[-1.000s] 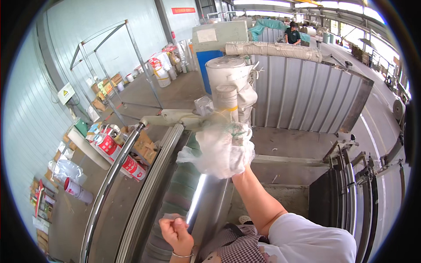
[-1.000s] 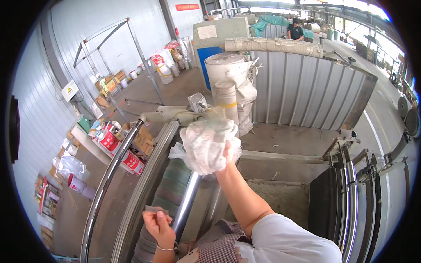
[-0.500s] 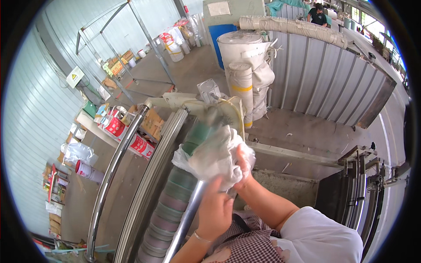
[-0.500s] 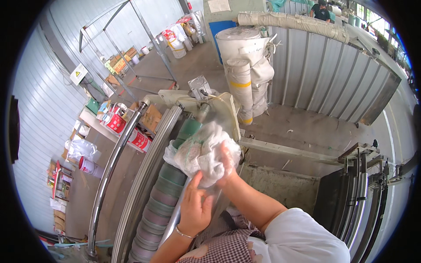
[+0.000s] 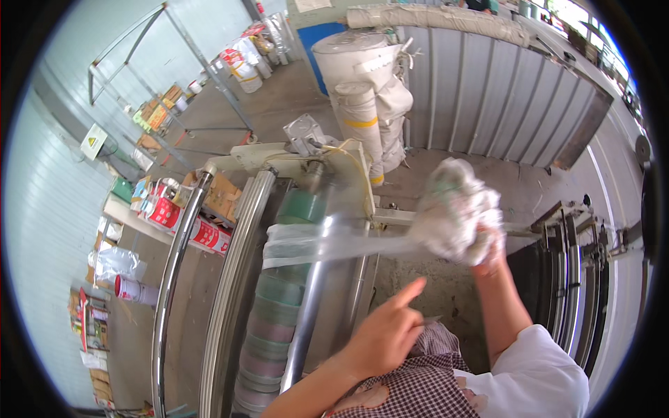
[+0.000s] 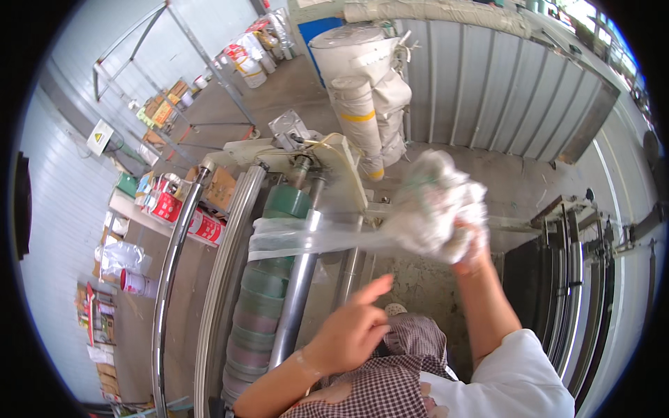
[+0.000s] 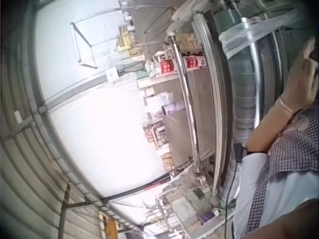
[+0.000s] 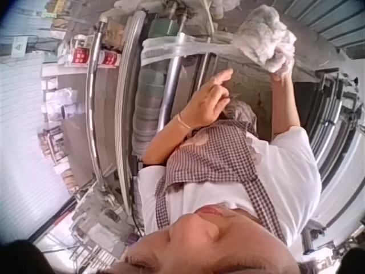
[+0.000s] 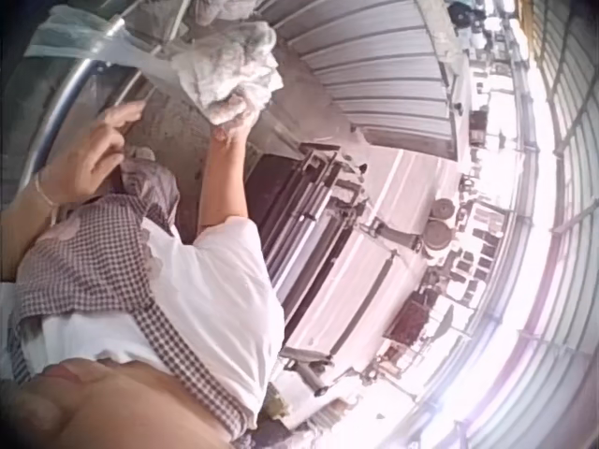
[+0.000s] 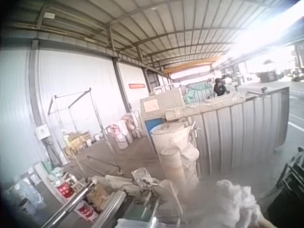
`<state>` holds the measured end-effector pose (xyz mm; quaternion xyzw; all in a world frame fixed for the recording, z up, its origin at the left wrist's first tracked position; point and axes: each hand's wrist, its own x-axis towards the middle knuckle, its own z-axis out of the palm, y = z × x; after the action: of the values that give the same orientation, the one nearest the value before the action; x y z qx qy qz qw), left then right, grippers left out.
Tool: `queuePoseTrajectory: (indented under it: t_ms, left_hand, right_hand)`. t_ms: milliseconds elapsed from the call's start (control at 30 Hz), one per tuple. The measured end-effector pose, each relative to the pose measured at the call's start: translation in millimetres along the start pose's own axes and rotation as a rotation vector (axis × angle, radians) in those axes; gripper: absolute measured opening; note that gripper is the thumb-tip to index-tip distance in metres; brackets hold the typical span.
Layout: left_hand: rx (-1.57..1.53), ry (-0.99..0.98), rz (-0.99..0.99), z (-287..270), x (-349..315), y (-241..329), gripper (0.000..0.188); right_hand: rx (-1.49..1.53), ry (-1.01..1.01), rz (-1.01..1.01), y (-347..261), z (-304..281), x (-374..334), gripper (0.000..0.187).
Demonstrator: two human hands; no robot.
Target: Cleaning a green roller on an industrial manufacturing machine using a cloth.
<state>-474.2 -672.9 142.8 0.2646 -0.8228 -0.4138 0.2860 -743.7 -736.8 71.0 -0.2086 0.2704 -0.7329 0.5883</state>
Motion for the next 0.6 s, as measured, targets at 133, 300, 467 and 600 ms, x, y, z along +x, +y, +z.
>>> queuePoseTrajectory:
  t_ms: [133,300,467,600]
  left_hand:
    - [0.434,0.357,-0.143,-60,-90,-13,0.017]
    - [0.399,0.909,-0.662,-100,-243,-25,0.016]
    - [0.468,0.993,-0.809,-89,-296,-39,0.018]
    - [0.4,1.103,-0.729,-72,-293,-53,0.018]
  right_hand:
    - [-0.329,0.153,-0.473,-132,-140,-19,0.062]
    - [-0.472,0.699,-0.828,-298,-219,-95,0.054]
    - [-0.593,0.763,-0.938,-323,-231,-86,0.053]
    - [-0.709,0.721,-0.942,-331,-211,-49,0.052]
